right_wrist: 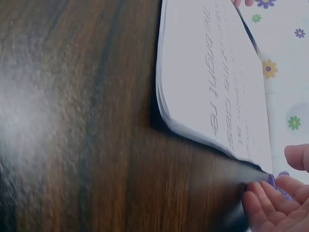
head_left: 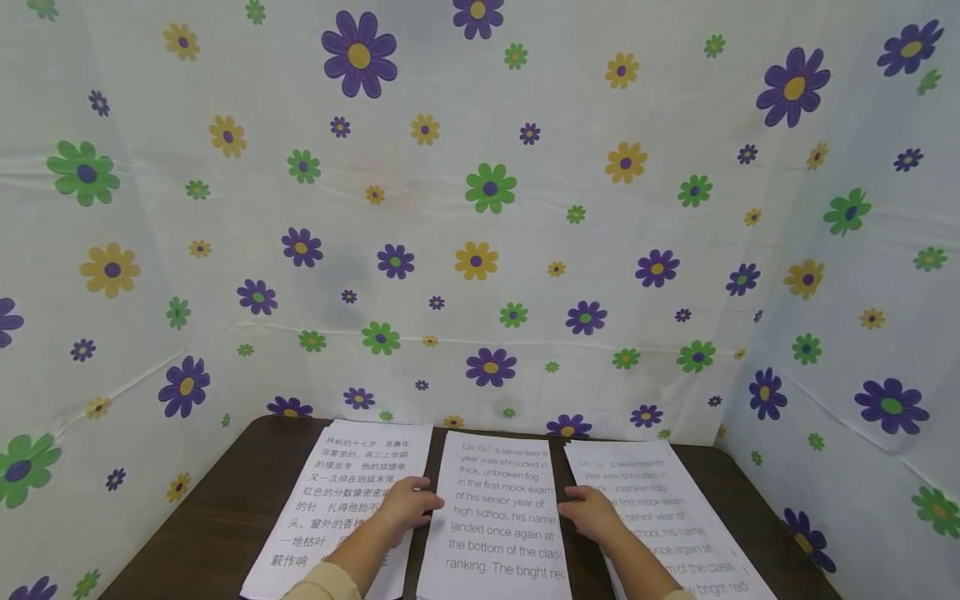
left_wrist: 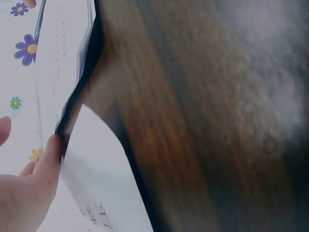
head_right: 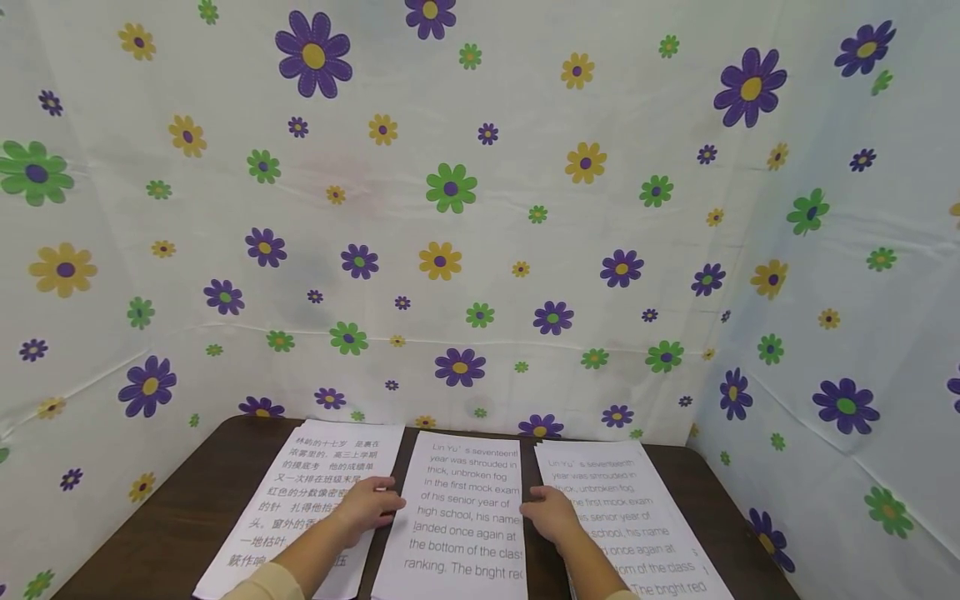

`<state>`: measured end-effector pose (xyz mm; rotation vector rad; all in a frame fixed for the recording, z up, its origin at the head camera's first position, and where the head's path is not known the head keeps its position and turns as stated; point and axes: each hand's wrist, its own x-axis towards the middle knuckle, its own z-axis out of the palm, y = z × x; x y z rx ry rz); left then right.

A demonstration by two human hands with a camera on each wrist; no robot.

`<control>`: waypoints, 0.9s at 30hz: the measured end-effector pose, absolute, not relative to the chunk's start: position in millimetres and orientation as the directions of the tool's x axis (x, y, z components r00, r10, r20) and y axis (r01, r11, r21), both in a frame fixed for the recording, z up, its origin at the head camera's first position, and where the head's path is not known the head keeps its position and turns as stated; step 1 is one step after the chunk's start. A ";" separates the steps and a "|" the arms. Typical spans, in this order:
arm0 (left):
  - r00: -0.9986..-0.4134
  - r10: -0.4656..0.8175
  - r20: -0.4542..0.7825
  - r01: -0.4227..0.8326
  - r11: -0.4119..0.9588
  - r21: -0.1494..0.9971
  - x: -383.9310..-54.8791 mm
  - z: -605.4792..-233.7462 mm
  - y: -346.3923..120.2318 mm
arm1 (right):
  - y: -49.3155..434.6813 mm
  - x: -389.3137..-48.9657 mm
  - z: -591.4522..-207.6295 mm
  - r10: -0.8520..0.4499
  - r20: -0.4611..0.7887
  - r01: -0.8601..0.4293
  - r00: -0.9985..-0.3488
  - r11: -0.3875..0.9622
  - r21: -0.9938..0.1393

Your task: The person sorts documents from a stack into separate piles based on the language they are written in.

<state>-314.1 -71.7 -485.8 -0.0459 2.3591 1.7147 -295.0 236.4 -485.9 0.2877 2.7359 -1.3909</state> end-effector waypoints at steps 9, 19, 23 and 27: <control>-0.974 0.096 -0.205 -0.173 0.270 0.947 -313.7 -492.9 -66.6 | 231.4 -294.8 -493.1 0.149 -0.187 0.236 -0.971 0.454 -0.859; -0.989 0.031 -0.147 -0.129 0.335 0.933 -318.1 -508.2 -59.1 | 231.9 -296.3 -503.6 0.206 -0.163 0.239 -0.965 0.434 -0.868; -0.992 0.022 -0.122 -0.106 0.359 0.927 -316.0 -507.6 -59.8 | 232.1 -296.2 -506.3 0.213 -0.142 0.228 -0.967 0.468 -0.854; -0.993 0.012 -0.114 -0.102 0.364 0.926 -313.5 -505.0 -61.0 | 231.7 -295.3 -508.7 0.235 -0.127 0.231 -0.964 0.490 -0.841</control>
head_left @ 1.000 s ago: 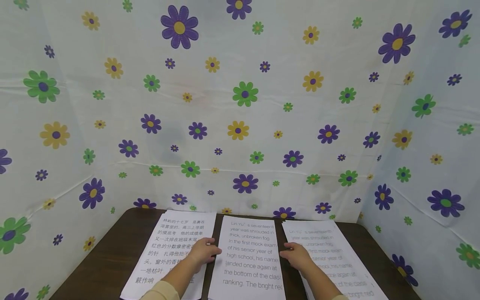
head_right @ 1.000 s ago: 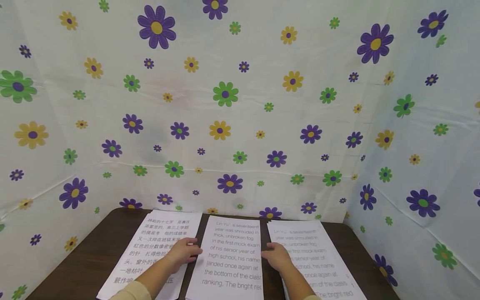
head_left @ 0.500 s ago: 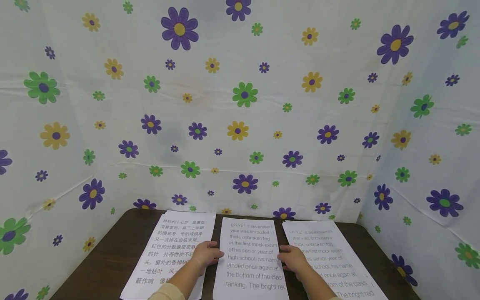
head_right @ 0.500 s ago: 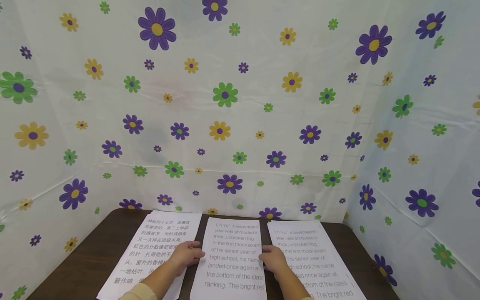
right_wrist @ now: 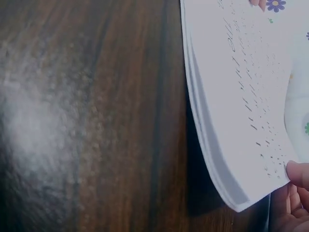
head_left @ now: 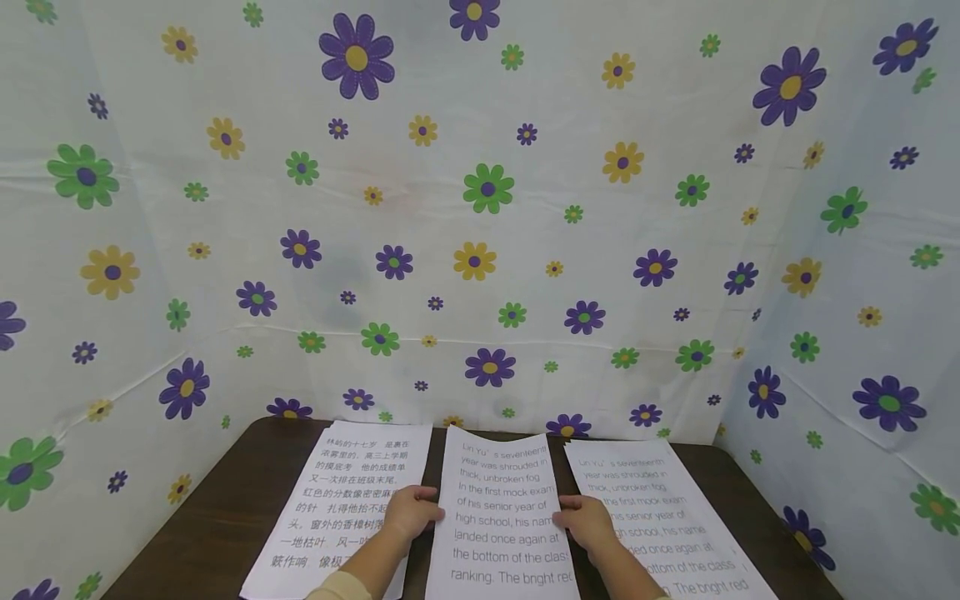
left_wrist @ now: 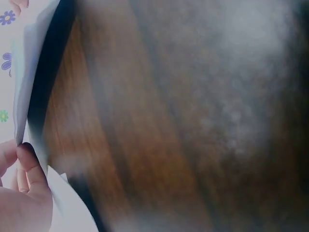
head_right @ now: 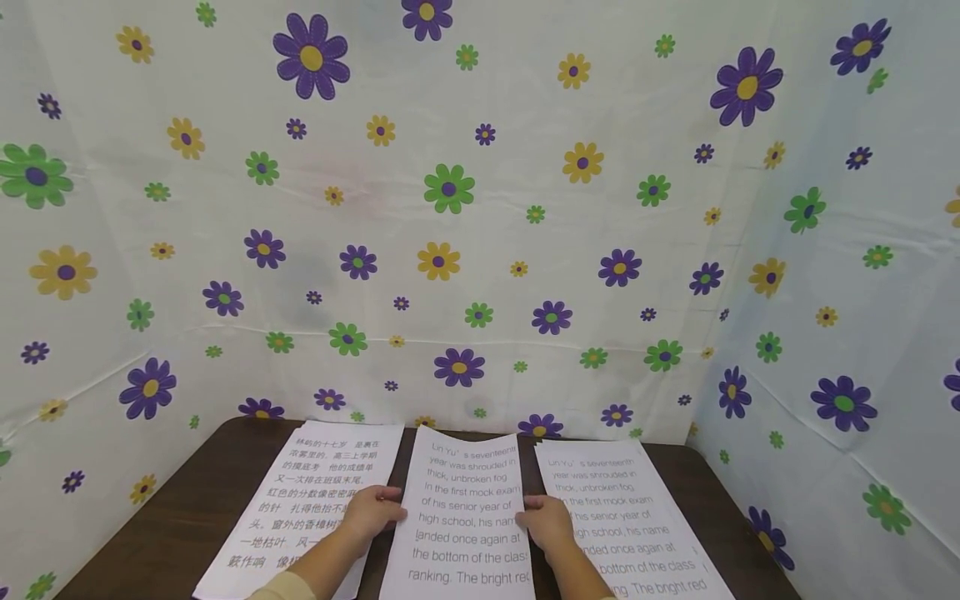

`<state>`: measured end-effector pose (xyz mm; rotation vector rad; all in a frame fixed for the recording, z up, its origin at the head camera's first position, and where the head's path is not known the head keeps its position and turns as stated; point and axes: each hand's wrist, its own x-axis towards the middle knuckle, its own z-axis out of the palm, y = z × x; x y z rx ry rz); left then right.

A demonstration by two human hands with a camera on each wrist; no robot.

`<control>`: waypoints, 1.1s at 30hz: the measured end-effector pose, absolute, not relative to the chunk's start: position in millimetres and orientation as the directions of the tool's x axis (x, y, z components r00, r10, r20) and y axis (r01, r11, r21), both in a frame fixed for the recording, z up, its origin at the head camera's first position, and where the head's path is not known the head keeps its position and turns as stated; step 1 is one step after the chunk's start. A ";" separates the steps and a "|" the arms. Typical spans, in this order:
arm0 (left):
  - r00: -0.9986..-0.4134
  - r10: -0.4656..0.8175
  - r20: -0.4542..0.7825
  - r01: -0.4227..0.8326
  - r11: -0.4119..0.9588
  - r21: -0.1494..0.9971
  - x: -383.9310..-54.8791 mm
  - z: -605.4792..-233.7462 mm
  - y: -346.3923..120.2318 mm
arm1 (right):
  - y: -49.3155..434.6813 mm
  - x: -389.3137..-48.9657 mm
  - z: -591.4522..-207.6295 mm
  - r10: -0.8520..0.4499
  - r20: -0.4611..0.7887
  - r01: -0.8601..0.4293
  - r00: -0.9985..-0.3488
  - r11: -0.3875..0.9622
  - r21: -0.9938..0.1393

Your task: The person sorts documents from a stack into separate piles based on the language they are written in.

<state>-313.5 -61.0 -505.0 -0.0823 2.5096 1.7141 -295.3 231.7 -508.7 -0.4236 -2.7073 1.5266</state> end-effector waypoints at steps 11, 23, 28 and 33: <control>-0.994 -0.001 -0.111 -0.105 0.311 0.944 -315.6 -503.4 -65.4 | 226.1 -293.5 -507.0 0.301 -0.108 0.245 -0.948 0.466 -0.850; -0.990 -0.077 -0.114 -0.132 0.286 0.949 -310.2 -492.2 -66.3 | 223.1 -296.4 -506.9 0.353 -0.093 0.254 -0.931 0.444 -0.859; -0.989 -0.101 -0.108 -0.133 0.293 0.947 -312.3 -492.9 -67.4 | 220.6 -295.5 -503.1 0.356 -0.076 0.234 -0.931 0.428 -0.873; -0.990 -0.074 -0.119 -0.133 0.230 0.964 -314.7 -492.5 -69.4 | 219.9 -295.0 -496.4 0.322 -0.047 0.182 -0.946 0.403 -0.897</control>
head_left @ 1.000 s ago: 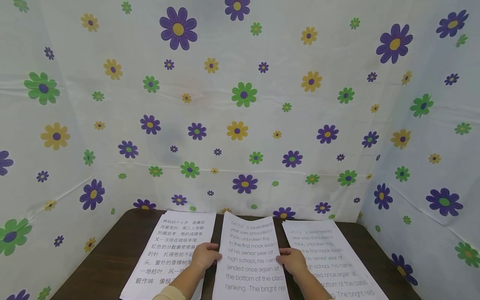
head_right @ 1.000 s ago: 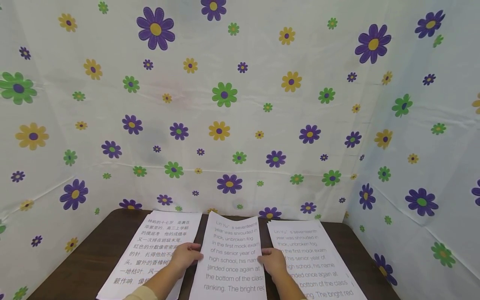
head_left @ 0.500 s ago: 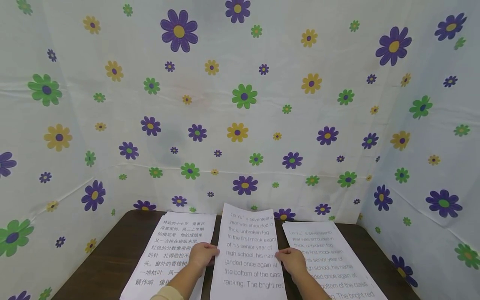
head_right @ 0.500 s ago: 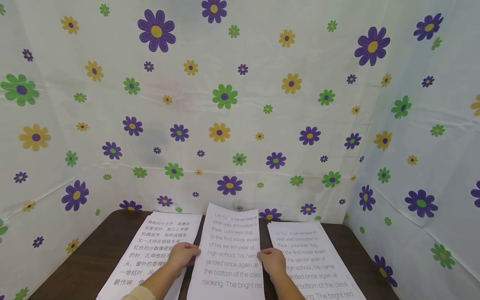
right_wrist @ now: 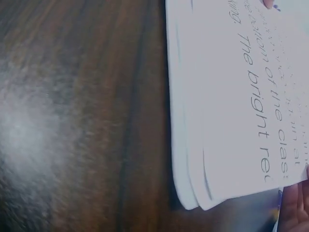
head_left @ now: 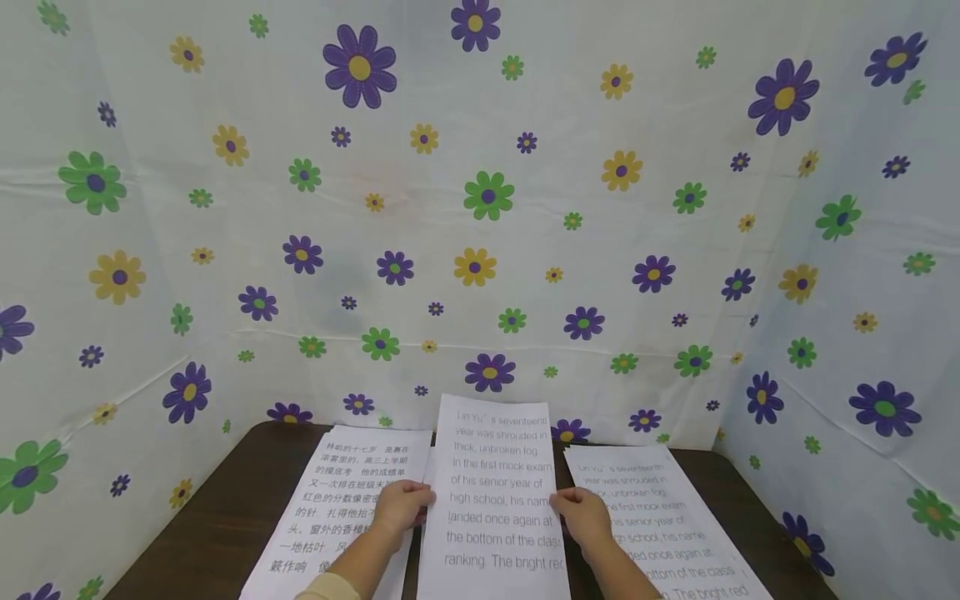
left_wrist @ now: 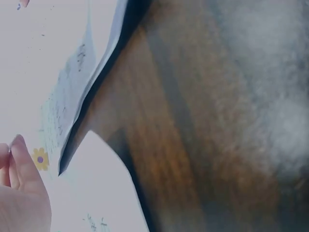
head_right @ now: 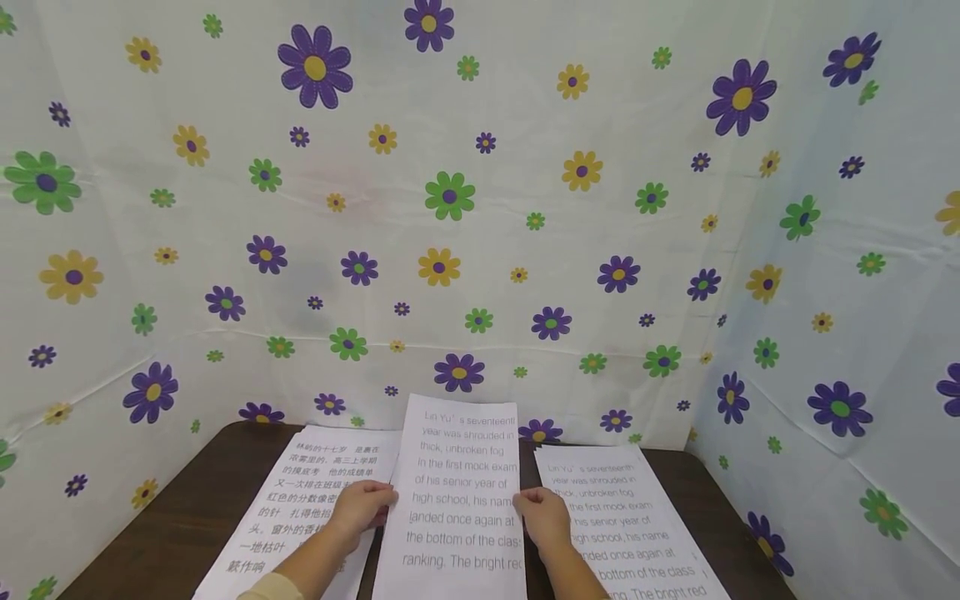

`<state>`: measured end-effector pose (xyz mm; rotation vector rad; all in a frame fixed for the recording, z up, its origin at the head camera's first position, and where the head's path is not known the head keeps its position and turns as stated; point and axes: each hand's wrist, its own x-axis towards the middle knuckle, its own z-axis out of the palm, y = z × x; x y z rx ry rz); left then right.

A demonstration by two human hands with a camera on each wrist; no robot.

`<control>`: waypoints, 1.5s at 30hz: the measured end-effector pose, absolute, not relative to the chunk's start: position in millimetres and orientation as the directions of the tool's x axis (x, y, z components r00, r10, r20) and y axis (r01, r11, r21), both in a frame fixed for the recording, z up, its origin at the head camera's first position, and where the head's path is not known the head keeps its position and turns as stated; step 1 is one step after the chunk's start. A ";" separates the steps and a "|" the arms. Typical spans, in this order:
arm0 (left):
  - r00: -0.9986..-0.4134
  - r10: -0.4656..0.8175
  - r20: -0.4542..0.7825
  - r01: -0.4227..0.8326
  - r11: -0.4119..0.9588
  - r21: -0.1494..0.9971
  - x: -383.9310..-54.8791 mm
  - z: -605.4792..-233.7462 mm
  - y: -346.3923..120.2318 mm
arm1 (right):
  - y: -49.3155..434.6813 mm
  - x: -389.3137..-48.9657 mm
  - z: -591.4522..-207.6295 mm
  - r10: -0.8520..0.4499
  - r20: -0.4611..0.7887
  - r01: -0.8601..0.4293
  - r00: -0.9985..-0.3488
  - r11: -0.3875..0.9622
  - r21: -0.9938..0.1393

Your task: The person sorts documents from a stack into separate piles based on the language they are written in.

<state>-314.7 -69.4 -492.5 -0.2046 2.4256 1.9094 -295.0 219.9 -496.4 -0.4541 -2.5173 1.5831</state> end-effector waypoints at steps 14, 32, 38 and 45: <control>-0.993 0.003 -0.117 -0.116 0.138 0.984 -313.4 -475.5 -77.9 | 230.4 -295.0 -471.0 0.180 -0.068 0.116 -0.981 0.269 -0.956; -0.996 0.051 -0.077 -0.077 0.004 0.997 -306.0 -451.5 -69.4 | 245.8 -285.6 -438.8 0.176 -0.050 0.088 -0.983 0.218 -0.972; -0.996 0.080 -0.049 -0.049 -0.002 0.999 -304.1 -445.3 -59.9 | 256.2 -282.1 -432.9 0.171 -0.040 0.075 -0.984 0.202 -0.976; -0.992 0.126 -0.012 -0.015 -0.025 1.000 -303.4 -439.9 -47.6 | 271.2 -277.9 -427.8 0.181 -0.043 0.082 -0.983 0.213 -0.974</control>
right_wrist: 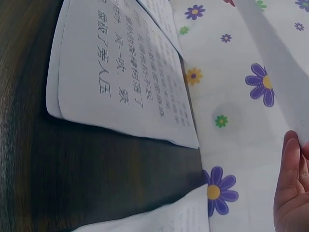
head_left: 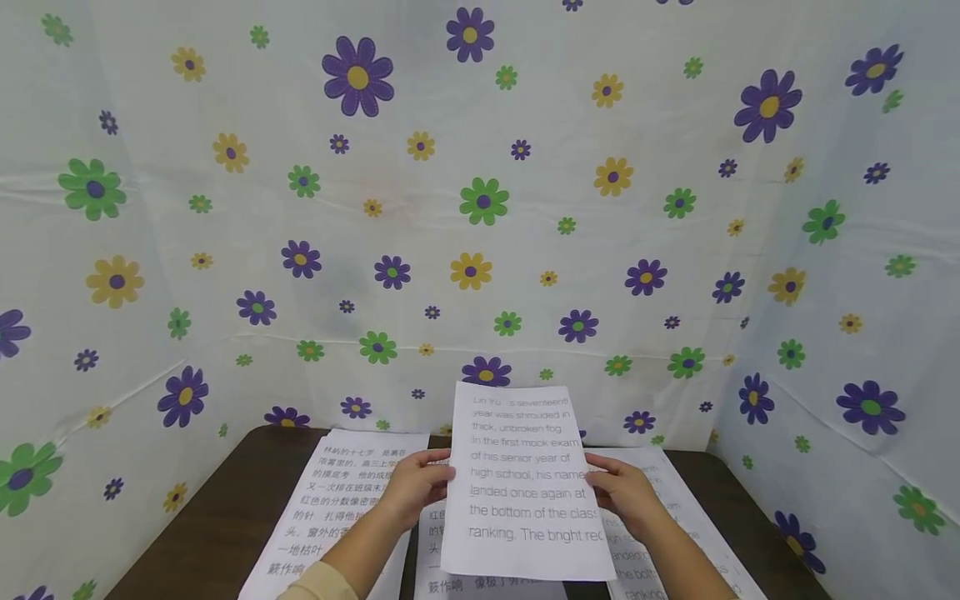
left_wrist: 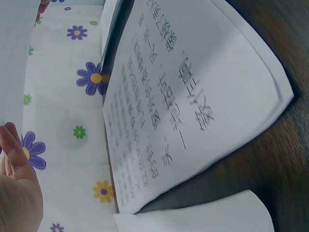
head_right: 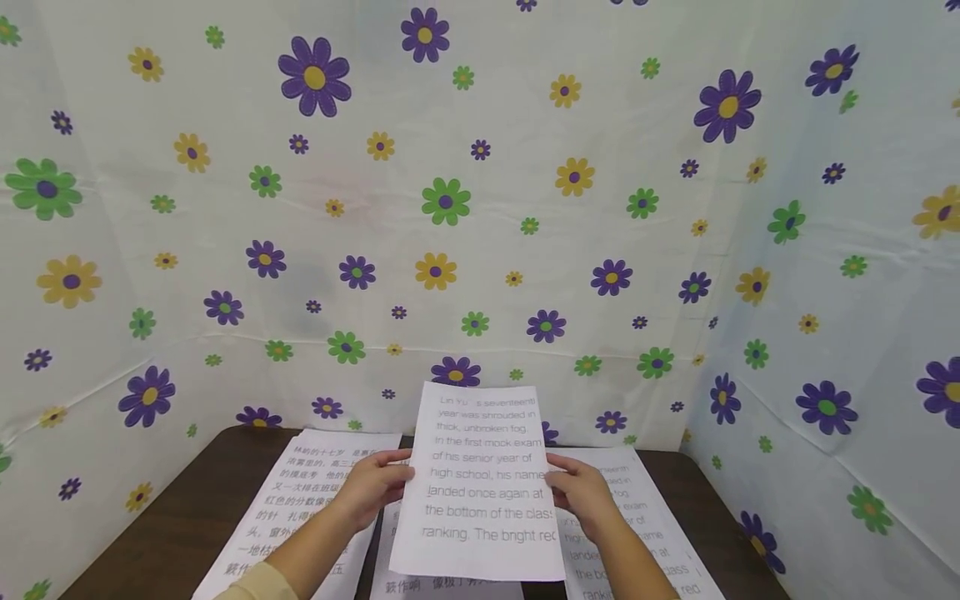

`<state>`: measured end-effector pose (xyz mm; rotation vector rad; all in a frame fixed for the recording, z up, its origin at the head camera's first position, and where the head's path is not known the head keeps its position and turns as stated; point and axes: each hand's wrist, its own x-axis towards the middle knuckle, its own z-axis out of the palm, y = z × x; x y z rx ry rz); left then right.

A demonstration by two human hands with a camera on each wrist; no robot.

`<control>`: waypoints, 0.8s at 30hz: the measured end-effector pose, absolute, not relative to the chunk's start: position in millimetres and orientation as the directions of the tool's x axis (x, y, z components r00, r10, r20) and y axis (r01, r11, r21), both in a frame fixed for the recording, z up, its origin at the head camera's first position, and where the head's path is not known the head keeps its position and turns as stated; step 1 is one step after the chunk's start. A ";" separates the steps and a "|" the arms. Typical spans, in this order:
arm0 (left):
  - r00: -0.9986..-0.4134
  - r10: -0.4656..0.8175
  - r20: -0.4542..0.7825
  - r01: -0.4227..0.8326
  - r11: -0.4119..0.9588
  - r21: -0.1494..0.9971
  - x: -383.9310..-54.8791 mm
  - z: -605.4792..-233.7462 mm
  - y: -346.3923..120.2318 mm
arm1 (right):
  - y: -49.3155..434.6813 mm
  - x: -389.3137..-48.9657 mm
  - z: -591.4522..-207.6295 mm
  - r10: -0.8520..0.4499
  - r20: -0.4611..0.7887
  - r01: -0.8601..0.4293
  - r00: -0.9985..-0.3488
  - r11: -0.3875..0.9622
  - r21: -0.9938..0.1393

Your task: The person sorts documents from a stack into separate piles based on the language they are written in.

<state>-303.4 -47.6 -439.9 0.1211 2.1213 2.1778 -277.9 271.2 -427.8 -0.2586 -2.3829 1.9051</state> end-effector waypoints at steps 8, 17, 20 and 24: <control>-0.982 0.190 -0.002 -0.009 -0.035 0.999 -302.4 -439.6 -29.6 | 292.2 -270.6 -426.9 0.198 -0.068 0.112 -0.978 0.218 -0.969; -0.977 0.209 -0.039 -0.051 -0.049 0.998 -302.6 -443.2 7.1 | 326.5 -265.0 -427.7 0.219 -0.078 0.133 -0.973 0.250 -0.959; -0.977 0.208 -0.047 -0.059 -0.049 0.997 -300.4 -442.1 19.3 | 336.8 -262.3 -425.0 0.237 -0.091 0.155 -0.967 0.268 -0.951; -0.975 0.217 -0.045 -0.059 -0.056 0.997 -296.2 -440.6 32.8 | 350.4 -259.5 -423.3 0.244 -0.100 0.173 -0.965 0.298 -0.939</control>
